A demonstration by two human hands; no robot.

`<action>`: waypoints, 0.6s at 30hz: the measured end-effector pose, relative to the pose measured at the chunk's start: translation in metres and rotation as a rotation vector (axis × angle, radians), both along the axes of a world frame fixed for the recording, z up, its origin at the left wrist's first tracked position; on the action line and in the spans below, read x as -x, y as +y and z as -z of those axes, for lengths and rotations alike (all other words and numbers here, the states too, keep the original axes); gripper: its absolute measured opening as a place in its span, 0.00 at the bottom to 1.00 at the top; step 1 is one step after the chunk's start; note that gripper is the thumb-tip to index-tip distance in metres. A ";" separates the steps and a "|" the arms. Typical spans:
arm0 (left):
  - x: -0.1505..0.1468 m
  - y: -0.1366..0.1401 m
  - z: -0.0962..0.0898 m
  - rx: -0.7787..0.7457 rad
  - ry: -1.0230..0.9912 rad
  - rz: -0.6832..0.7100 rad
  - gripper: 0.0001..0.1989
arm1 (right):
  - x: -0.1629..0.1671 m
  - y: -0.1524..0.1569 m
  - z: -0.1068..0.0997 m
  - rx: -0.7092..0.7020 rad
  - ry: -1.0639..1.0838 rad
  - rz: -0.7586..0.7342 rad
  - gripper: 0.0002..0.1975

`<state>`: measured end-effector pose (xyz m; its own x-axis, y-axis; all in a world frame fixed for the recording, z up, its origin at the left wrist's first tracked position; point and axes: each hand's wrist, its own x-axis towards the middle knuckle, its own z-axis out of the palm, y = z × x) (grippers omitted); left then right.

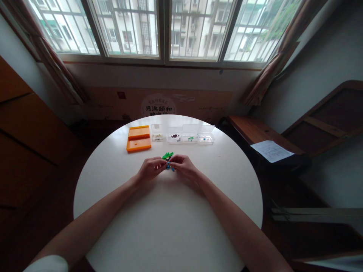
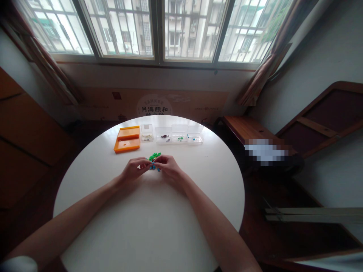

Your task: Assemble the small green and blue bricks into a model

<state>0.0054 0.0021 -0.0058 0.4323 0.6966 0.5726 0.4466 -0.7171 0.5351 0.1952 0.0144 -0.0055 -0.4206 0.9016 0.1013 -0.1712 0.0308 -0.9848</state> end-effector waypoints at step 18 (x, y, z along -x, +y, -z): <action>0.000 0.001 0.003 -0.009 -0.007 -0.003 0.08 | 0.000 0.000 0.000 -0.001 -0.007 0.003 0.15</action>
